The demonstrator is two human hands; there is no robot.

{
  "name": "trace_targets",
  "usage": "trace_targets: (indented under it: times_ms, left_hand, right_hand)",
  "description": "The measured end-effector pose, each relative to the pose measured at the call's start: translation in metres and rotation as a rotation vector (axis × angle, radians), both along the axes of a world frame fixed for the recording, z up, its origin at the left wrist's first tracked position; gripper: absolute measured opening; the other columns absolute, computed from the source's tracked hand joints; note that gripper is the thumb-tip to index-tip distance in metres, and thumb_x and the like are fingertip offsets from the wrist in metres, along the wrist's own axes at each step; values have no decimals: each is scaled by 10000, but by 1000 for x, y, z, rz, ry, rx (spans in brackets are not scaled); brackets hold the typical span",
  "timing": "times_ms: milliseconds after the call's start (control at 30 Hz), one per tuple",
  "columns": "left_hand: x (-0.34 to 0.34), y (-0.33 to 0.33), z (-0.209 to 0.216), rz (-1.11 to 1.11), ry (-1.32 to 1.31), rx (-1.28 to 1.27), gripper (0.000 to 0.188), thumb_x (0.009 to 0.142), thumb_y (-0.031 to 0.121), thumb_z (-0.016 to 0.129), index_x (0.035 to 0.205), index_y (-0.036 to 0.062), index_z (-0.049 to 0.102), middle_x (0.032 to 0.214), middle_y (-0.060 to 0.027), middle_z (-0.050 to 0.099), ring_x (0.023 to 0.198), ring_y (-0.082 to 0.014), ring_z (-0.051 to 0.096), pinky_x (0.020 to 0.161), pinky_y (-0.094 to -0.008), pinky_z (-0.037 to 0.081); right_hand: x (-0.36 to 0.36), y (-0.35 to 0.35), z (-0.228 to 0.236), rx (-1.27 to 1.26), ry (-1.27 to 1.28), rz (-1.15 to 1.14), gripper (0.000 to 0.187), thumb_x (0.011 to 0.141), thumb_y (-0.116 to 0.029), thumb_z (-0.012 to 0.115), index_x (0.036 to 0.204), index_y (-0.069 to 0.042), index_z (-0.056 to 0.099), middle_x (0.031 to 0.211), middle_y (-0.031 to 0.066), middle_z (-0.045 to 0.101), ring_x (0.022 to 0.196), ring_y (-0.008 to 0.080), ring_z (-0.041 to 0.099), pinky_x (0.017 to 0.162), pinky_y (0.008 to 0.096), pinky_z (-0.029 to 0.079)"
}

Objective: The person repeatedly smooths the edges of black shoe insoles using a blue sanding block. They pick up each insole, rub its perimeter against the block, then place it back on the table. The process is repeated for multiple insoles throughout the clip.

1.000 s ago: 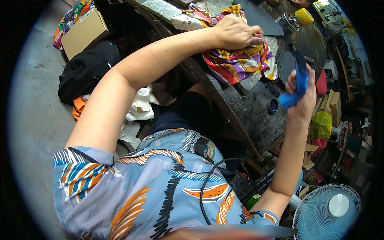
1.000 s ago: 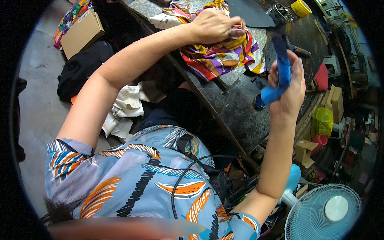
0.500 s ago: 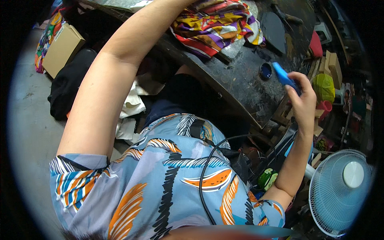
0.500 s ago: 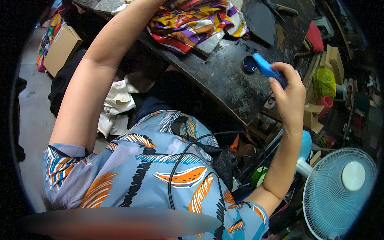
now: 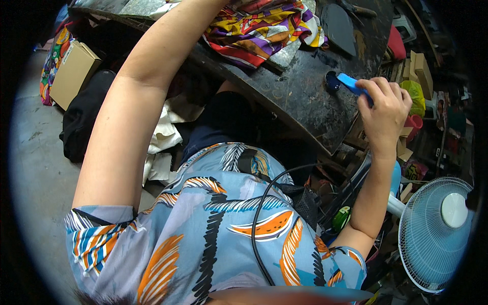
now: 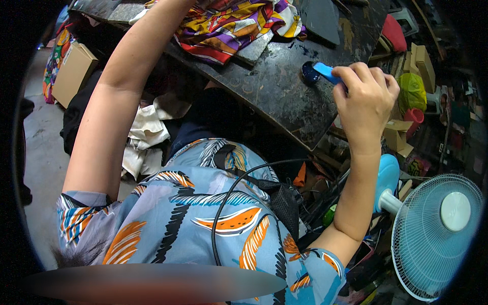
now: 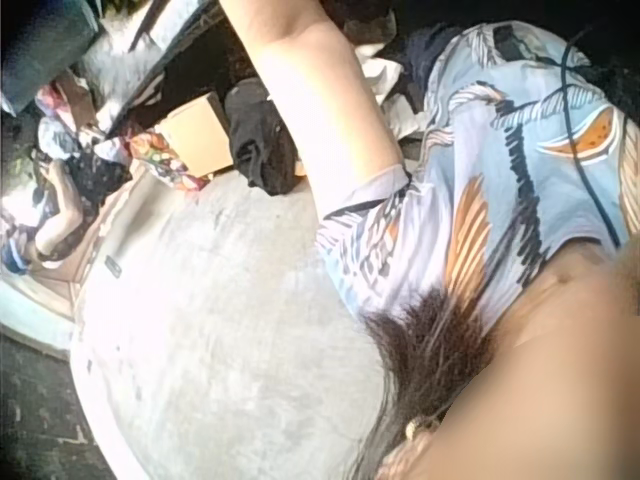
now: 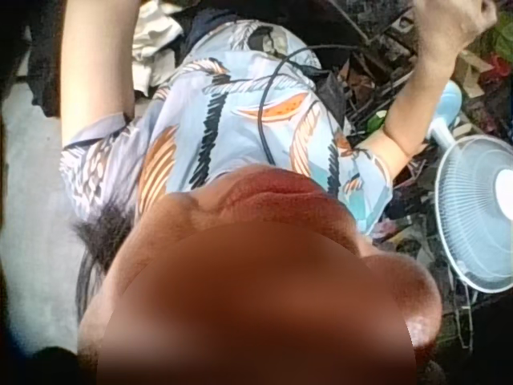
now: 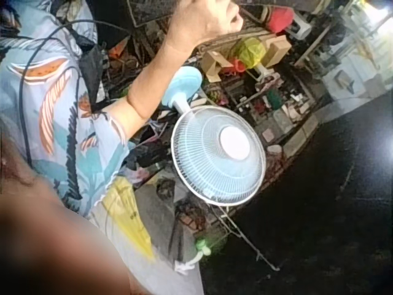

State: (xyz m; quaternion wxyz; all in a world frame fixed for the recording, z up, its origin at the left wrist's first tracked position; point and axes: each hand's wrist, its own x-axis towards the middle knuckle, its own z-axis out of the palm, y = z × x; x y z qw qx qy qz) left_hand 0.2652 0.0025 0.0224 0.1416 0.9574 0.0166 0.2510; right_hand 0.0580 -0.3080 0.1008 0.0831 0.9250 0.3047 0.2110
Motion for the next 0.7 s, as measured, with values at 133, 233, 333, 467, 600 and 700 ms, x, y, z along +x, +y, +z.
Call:
trace_targets:
  times_ms: [133,233,333,467,600,700]
  left_hand:
    - [1,10,9,-115,132,-237,398,624,261,791,924,20,689,952,-211,673,937,-337,650,836,-399,508]
    - [-8,8,23,-203,-82,-367,370,651,247,758,938,21,703,899,-190,684,852,-314,667,776,-378,520]
    - [-24,4,42,-484,-304,-744,225,761,145,695,934,8,649,830,-110,666,753,-189,603,724,-320,476]
    - [-67,3,59,-770,-443,-1088,192,859,78,629,1024,14,555,886,-43,612,831,-119,541,745,-282,452]
    - [-148,-13,30,-808,-69,-1314,240,819,78,685,1017,42,554,878,-74,610,824,-166,581,721,-321,467]
    - [-197,-28,6,-814,139,-1278,341,835,140,675,1135,17,568,1001,-77,642,915,-154,621,821,-285,500]
  right_hand:
    - [-8,-3,2,58,14,-15,163,716,-102,671,866,-166,675,835,-8,606,850,194,569,866,370,367]
    - [-12,-6,-1,139,64,-29,166,732,-98,658,890,-145,673,860,9,616,857,205,569,880,369,362]
    - [-16,-14,2,250,124,-59,188,745,-76,651,927,-118,672,889,29,630,857,211,579,885,367,366]
    - [-19,-25,4,575,208,-91,217,782,-24,657,996,-60,665,943,57,644,889,200,597,856,342,423]
    - [-14,-22,-6,1167,447,-75,241,857,-46,628,1093,0,633,1036,77,629,959,151,578,898,290,434]
    - [-3,-13,-11,1325,575,-50,265,863,-46,618,1120,18,622,1054,82,627,969,129,567,900,261,428]
